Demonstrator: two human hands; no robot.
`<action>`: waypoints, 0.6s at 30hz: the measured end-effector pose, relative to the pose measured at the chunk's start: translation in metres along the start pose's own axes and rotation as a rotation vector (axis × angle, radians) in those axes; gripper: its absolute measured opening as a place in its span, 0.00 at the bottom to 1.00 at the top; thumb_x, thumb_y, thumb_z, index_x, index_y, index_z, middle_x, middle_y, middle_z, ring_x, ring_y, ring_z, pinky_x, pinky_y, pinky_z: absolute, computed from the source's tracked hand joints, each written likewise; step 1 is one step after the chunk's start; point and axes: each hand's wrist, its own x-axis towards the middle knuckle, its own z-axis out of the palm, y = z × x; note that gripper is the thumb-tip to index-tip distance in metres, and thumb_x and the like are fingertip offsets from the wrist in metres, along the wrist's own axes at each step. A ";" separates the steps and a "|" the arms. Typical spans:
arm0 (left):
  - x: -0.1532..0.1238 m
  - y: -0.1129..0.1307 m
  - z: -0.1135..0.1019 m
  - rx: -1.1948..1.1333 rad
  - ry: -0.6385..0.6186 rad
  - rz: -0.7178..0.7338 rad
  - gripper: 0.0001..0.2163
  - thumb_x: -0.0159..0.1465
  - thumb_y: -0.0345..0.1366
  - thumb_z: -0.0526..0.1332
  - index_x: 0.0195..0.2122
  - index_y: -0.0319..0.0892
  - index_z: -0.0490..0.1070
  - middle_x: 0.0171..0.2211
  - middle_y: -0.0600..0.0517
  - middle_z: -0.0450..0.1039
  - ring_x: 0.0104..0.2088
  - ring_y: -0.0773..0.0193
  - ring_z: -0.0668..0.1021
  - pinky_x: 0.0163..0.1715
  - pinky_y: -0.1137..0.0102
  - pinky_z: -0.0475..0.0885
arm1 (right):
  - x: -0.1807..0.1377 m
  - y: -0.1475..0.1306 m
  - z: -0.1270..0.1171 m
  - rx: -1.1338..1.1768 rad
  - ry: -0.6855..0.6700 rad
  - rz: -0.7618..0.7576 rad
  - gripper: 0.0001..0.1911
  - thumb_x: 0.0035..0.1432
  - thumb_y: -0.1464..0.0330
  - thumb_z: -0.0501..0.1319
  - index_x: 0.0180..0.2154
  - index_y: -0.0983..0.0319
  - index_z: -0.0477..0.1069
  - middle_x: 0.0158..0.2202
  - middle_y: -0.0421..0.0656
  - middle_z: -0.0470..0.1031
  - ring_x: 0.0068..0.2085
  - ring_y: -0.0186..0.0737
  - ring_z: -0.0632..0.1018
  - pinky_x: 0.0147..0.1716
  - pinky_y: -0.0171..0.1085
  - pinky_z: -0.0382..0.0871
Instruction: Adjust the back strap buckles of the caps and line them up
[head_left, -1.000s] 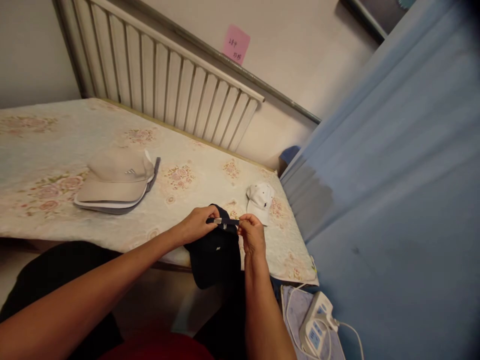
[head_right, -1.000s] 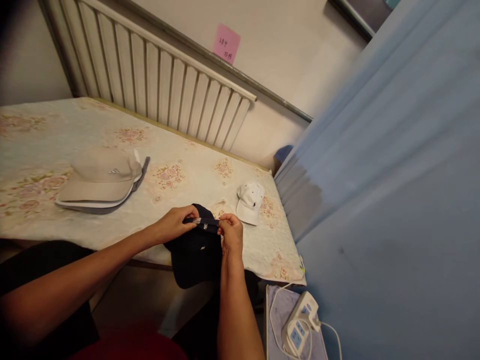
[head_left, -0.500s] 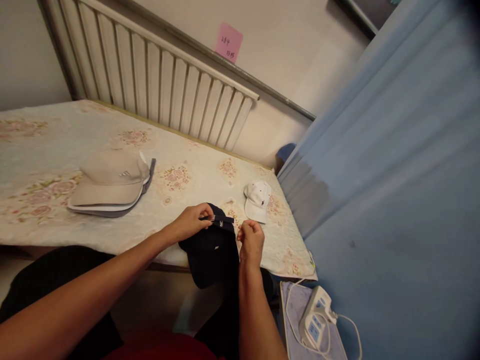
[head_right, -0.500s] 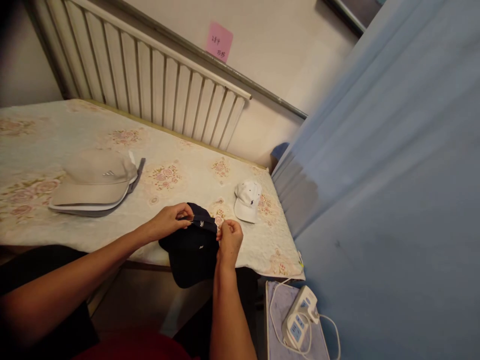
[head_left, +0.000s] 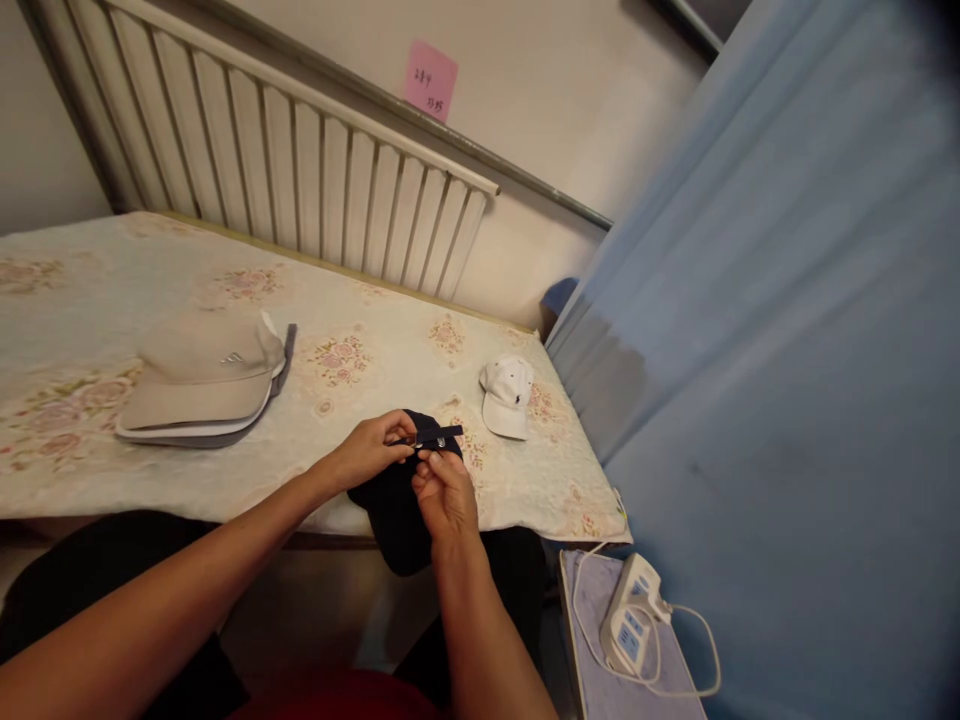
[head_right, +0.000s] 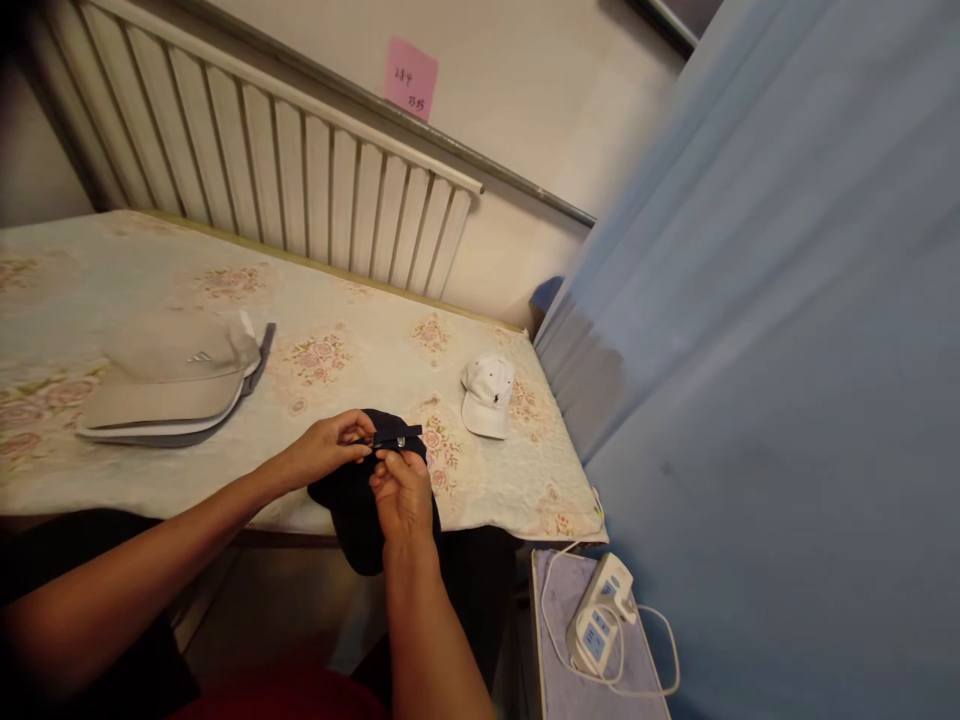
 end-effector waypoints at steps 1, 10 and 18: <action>-0.001 0.000 0.000 -0.005 -0.001 0.000 0.08 0.52 0.31 0.60 0.34 0.42 0.65 0.28 0.57 0.71 0.29 0.68 0.74 0.28 0.73 0.68 | 0.000 0.000 0.000 0.000 0.006 -0.004 0.09 0.43 0.75 0.68 0.31 0.65 0.73 0.28 0.39 0.77 0.23 0.25 0.70 0.21 0.26 0.63; -0.002 -0.003 0.004 -0.079 0.015 0.020 0.09 0.53 0.33 0.61 0.35 0.42 0.65 0.29 0.58 0.70 0.29 0.69 0.74 0.27 0.73 0.69 | 0.000 0.003 0.005 0.018 0.063 -0.044 0.09 0.43 0.75 0.67 0.30 0.65 0.70 0.27 0.39 0.76 0.26 0.28 0.74 0.22 0.27 0.65; -0.004 -0.005 0.005 -0.045 0.031 0.044 0.08 0.54 0.33 0.61 0.35 0.42 0.66 0.30 0.56 0.70 0.30 0.67 0.76 0.26 0.72 0.70 | 0.001 0.006 0.013 0.054 0.084 -0.045 0.09 0.42 0.74 0.68 0.25 0.64 0.68 0.22 0.36 0.72 0.23 0.27 0.71 0.22 0.28 0.65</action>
